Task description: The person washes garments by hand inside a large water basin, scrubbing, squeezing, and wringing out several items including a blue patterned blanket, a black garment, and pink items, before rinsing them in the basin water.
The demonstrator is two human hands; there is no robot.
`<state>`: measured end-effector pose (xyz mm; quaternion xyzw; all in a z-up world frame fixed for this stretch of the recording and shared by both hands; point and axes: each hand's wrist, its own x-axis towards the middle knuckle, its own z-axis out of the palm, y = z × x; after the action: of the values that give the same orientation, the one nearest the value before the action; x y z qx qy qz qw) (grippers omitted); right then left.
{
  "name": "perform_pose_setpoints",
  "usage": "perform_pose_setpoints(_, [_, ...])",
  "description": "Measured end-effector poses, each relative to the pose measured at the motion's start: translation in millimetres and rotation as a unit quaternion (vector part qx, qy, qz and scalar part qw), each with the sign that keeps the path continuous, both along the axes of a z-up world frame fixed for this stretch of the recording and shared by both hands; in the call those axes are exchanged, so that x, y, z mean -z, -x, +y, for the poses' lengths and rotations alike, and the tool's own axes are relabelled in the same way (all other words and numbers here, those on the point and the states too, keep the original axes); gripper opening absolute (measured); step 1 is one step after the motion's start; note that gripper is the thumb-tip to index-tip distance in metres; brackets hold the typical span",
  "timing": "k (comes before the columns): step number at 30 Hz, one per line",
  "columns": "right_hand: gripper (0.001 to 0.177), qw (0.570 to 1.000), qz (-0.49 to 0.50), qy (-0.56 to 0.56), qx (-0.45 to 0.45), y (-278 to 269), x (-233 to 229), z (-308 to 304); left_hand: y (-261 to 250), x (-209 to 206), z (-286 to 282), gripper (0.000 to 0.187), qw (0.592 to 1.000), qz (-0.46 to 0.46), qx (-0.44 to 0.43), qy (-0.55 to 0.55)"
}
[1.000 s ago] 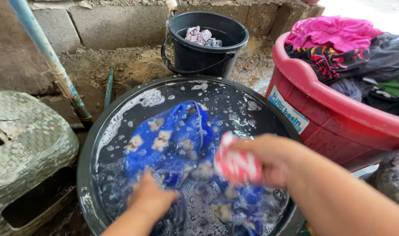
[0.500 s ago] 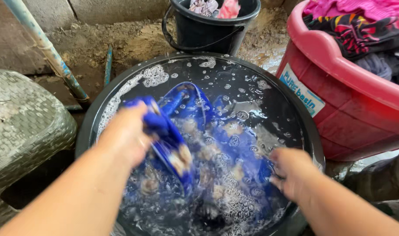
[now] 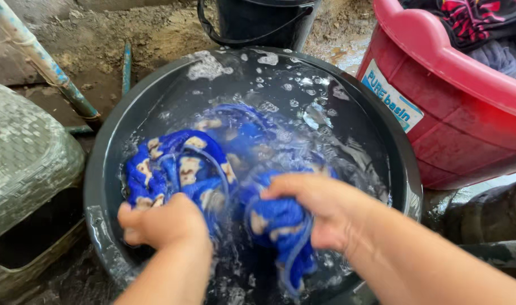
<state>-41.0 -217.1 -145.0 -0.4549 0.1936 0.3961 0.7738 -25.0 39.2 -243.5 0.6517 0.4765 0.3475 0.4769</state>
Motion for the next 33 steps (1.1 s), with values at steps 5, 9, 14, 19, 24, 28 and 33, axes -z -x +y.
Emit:
perform_pose_setpoints(5, [0.048,0.972,-0.085,-0.220,0.008,-23.1,-80.3,-10.1,41.2,-32.2,-51.6,0.053,0.907,-0.037,0.348,-0.234])
perform_pose_setpoints(9, [0.056,0.977,-0.155,-0.145,0.003,-32.3,-105.9,-18.1,14.4,-46.2,-40.3,0.047,0.871,0.148,0.467,0.041])
perform_pose_setpoints(14, [0.049,0.907,-0.170,0.358,0.143,-71.9,-80.1,-110.5,-54.7,-32.4,39.5,0.015,0.908,-0.008,0.350,0.230])
perform_pose_setpoints(19, [0.041,0.894,-0.062,0.309,0.318,-55.2,16.8,-159.4,-64.9,-45.1,90.8,0.023,0.931,-0.119,0.246,0.243])
perform_pose_setpoints(24, [0.053,0.938,0.058,0.215,0.266,8.6,27.0,-30.7,-9.5,-34.3,3.8,0.099,0.930,-0.016,0.361,-0.070])
perform_pose_setpoints(28, [0.041,0.975,-0.052,0.044,0.210,0.0,-14.9,41.5,38.1,-19.3,-23.9,0.137,0.863,0.138,0.450,-0.184])
perform_pose_setpoints(33, [0.038,0.958,-0.209,0.166,-0.105,-6.6,-63.6,118.4,41.8,36.3,-4.4,0.094,0.691,0.299,0.653,-0.079])
